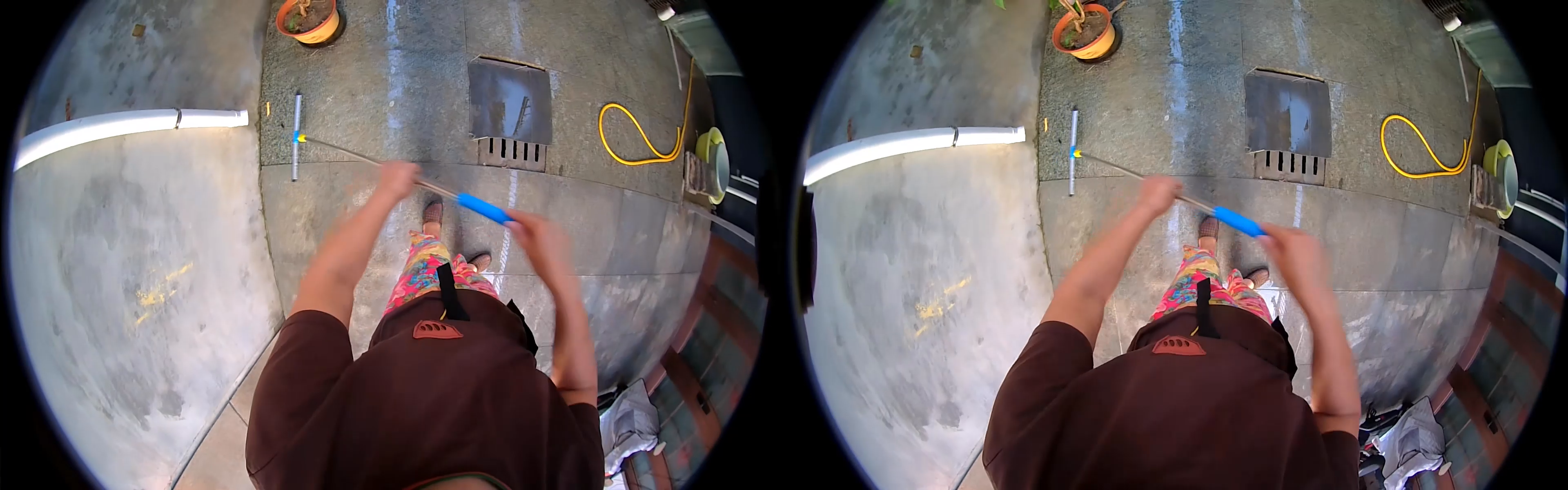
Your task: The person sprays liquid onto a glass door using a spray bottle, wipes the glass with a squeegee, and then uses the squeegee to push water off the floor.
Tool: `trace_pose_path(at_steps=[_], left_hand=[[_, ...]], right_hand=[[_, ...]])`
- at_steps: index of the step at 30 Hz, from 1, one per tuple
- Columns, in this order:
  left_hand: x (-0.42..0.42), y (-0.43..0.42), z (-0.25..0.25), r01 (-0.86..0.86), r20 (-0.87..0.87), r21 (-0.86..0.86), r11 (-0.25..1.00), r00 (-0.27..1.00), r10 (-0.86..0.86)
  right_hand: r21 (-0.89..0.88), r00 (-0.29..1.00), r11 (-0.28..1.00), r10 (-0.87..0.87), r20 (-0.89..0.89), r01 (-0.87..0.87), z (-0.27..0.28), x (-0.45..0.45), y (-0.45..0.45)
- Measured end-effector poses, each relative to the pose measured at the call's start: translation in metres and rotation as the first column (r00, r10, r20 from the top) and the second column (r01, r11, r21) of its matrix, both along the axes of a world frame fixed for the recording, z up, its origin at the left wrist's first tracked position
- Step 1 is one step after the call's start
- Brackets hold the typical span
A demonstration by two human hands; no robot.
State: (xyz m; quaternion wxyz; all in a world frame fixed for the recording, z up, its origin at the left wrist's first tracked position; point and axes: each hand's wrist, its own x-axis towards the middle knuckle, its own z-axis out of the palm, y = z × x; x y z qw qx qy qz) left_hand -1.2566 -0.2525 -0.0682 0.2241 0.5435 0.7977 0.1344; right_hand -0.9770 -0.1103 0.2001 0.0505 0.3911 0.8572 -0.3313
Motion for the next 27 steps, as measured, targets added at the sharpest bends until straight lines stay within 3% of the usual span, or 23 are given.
trace_pose_path(at_steps=[3, 5, 6, 8, 12, 16, 18, 19, 21, 23, 24, 25, 26, 27], left_hand=[[0.098, 0.079, 0.025, 0.216, 0.181, 0.134, 0.967, 0.954, -0.238], [0.162, 0.123, 0.065, 0.339, 0.265, 0.142, 0.930, 0.893, -0.365], [0.187, 0.144, 0.103, 0.424, 0.295, 0.067, 0.903, 0.856, -0.424], [0.237, 0.162, 0.116, 0.391, 0.385, 0.182, 0.902, 0.815, -0.432], [0.246, 0.175, 0.148, 0.424, 0.450, 0.195, 0.884, 0.762, -0.465], [0.198, 0.166, 0.148, 0.320, 0.471, 0.145, 0.936, 0.810, -0.350], [0.166, 0.161, 0.122, 0.363, 0.302, 0.183, 0.914, 0.864, -0.404], [0.144, 0.154, 0.118, 0.357, 0.289, 0.080, 0.931, 0.885, -0.364], [0.095, 0.137, 0.093, 0.326, 0.249, -0.088, 0.941, 0.922, -0.296], [0.040, 0.111, 0.058, 0.309, 0.179, -0.150, 0.939, 0.943, -0.282], [0.013, 0.091, 0.039, 0.283, 0.130, -0.065, 0.957, 0.953, -0.273], [-0.012, 0.074, 0.016, 0.279, 0.046, -0.105, 0.954, 0.960, -0.276], [-0.032, 0.065, 0.003, 0.233, -0.078, -0.311, 0.921, 0.960, -0.269], [-0.047, 0.054, 0.005, 0.195, -0.099, -0.358, 0.913, 0.964, -0.245]], right_hand=[[0.067, 0.964, 0.972, -0.231, 0.130, 0.224, 0.071, 0.073, 0.040], [0.156, 0.889, 0.918, -0.392, 0.238, 0.364, 0.131, 0.116, 0.050], [0.198, 0.853, 0.890, -0.452, 0.260, 0.411, 0.154, 0.132, 0.050], [0.289, 0.819, 0.835, -0.533, 0.214, 0.468, 0.186, 0.165, 0.048], [0.329, 0.786, 0.782, -0.598, 0.159, 0.529, 0.202, 0.170, 0.052], [0.433, 0.901, 0.825, -0.430, 0.065, 0.363, 0.195, 0.129, 0.055], [0.362, 0.903, 0.860, -0.419, 0.094, 0.361, 0.190, 0.088, 0.053], [0.337, 0.911, 0.888, -0.382, 0.156, 0.314, 0.179, 0.074, 0.055], [0.169, 0.891, 0.918, -0.391, 0.230, 0.360, 0.140, 0.045, 0.057], [0.060, 0.961, 0.969, -0.246, 0.128, 0.240, 0.082, 0.021, 0.049], [0.023, 0.981, 0.983, -0.183, 0.068, 0.182, 0.052, 0.010, 0.041], [-0.044, 0.987, 0.992, -0.114, 0.111, 0.120, 0.031, -0.002, 0.031], [-0.045, 0.995, 0.996, -0.074, 0.063, 0.077, 0.002, -0.010, 0.014], [-0.044, 0.999, 0.998, -0.032, 0.019, 0.033, -0.016, -0.015, 0.001]])
